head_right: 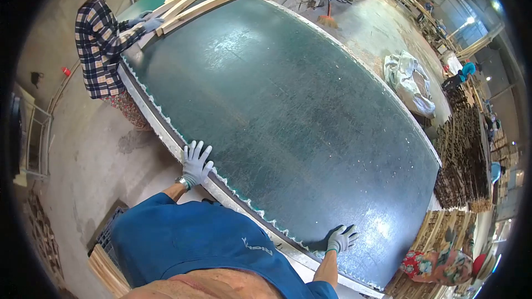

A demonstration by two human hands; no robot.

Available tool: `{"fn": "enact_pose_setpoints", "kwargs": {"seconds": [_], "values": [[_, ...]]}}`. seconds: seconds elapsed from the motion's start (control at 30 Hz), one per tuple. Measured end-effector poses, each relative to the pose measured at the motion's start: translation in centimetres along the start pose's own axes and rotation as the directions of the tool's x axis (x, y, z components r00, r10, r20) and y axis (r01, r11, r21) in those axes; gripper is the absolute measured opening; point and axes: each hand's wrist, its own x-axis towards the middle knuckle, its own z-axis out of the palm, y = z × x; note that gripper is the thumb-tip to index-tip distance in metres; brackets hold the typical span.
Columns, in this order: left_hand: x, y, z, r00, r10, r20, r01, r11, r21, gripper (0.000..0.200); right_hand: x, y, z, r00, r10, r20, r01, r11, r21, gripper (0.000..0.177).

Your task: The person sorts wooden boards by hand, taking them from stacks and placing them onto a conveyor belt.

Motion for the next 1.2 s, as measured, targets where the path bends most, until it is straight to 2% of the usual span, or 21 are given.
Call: {"fn": "enact_pose_setpoints", "kwargs": {"seconds": [0.03, 0.1, 0.13, 0.17, 0.27, 0.3, 0.37, 0.4, 0.43, 0.47, 0.5, 0.6, 0.73, 0.8, 0.93, 0.97, 1.0, 1.07, 1.1, 1.13, 1.2], "values": [[0.2, -0.2, -0.2, 1.000, -0.007, 0.009, 0.007, 1.000, -0.005, 0.060, 0.0, -0.1, -0.3, 1.000, -0.003, 0.000, 0.003, 1.000, -0.020, 0.060], [0.4, -1.0, -0.4, 1.000, -0.005, 0.010, 0.005, 1.000, -0.002, 0.059, 0.3, -1.3, -2.4, 0.993, 0.042, 0.113, -0.040, 0.999, -0.017, 0.061], [0.8, -2.0, -0.6, 1.000, -0.001, -0.025, 0.001, 1.000, 0.003, 0.059, 0.3, -1.9, -3.2, 0.983, 0.068, 0.170, -0.066, 0.998, -0.016, 0.062], [1.8, -3.1, -0.6, 0.998, 0.006, -0.065, -0.006, 1.000, 0.006, 0.059, 0.5, -2.4, -3.3, 0.984, 0.089, 0.155, -0.094, 0.995, 0.029, 0.059], [6.8, -6.8, -2.2, 0.977, -0.043, -0.210, 0.036, 0.999, -0.040, 0.057, -0.3, -5.5, -3.6, 0.945, -0.241, 0.221, 0.217, 0.968, 0.126, 0.054], [8.8, -8.3, -2.4, 0.964, -0.087, -0.253, 0.082, 0.996, -0.029, 0.055, -2.2, -7.3, -2.6, 0.928, -0.372, 0.019, 0.360, 0.910, 0.206, 0.049], [13.0, -11.0, -3.0, 0.931, -0.152, -0.331, 0.146, 0.988, -0.045, 0.054, -7.1, -14.5, -5.0, 0.862, -0.505, 0.047, 0.484, 0.846, 0.223, 0.048], [15.2, -12.1, -3.0, 0.920, -0.179, -0.348, 0.172, 0.984, -0.051, 0.054, -8.9, -17.6, -4.7, 0.747, -0.665, -0.014, 0.649, 0.724, 0.233, 0.049], [17.4, -13.1, -2.9, 0.908, -0.204, -0.366, 0.196, 0.979, -0.058, 0.053, -11.4, -21.2, -4.1, 0.683, -0.717, -0.137, 0.718, 0.626, 0.304, 0.051], [19.5, -13.9, -2.7, 0.895, -0.230, -0.382, 0.222, 0.973, -0.065, 0.053, -13.4, -24.7, -4.3, 0.567, -0.802, -0.186, 0.812, 0.505, 0.294, 0.054], [21.5, -14.5, -2.6, 0.892, -0.235, -0.386, 0.221, 0.972, -0.080, 0.053, -15.6, -28.7, -6.0, 0.482, -0.869, -0.110, 0.844, 0.427, 0.324, 0.056], [26.9, -16.2, -2.4, 0.884, -0.253, -0.393, 0.230, 0.968, -0.105, 0.053, -20.9, -38.8, -5.7, 0.205, -0.965, -0.164, 0.911, 0.127, 0.393, 0.058], [33.2, -20.4, -2.6, 0.866, -0.250, -0.434, 0.259, 0.965, -0.039, 0.056, -24.8, -49.4, -4.3, -0.008, -0.994, -0.104, 0.923, -0.047, 0.383, 0.062], [36.1, -23.7, -2.9, 0.838, -0.257, -0.482, 0.297, 0.955, 0.007, 0.057, -25.4, -53.9, -4.4, 0.002, -0.985, -0.170, 0.927, -0.062, 0.370, 0.060], [40.8, -29.6, -3.4, 0.825, -0.184, -0.534, 0.318, 0.933, 0.169, 0.063, -24.0, -60.2, -3.6, 0.104, -0.977, -0.186, 0.942, 0.037, 0.333, 0.057], [41.4, -30.0, -3.8, 0.844, -0.085, -0.529, 0.242, 0.942, 0.234, 0.067, -23.5, -60.8, -3.4, 0.122, -0.978, -0.171, 0.940, 0.059, 0.335, 0.056], [42.1, -30.3, -4.3, 0.879, -0.061, -0.472, 0.216, 0.934, 0.283, 0.074, -23.1, -60.9, -3.2, 0.149, -0.977, -0.150, 0.937, 0.091, 0.338, 0.055], [44.1, -31.1, -4.2, 0.924, -0.154, -0.350, 0.273, 0.906, 0.324, 0.086, -22.1, -61.5, -2.4, 0.160, -0.976, -0.149, 0.928, 0.098, 0.358, 0.054], [44.8, -31.1, -5.1, 0.932, -0.249, -0.265, 0.338, 0.862, 0.378, 0.098, -22.2, -61.4, -2.4, 0.163, -0.976, -0.144, 0.928, 0.102, 0.359, 0.054], [45.6, -32.1, -5.0, 0.932, -0.315, -0.181, 0.363, 0.823, 0.436, 0.110, -22.0, -61.4, -2.3, 0.164, -0.976, -0.143, 0.927, 0.103, 0.361, 0.054], [46.4, -33.1, -5.4, 0.885, -0.459, 0.074, 0.344, 0.754, 0.560, 0.121, -21.8, -61.7, -2.4, 0.164, -0.976, -0.145, 0.925, 0.101, 0.367, 0.053]]}}
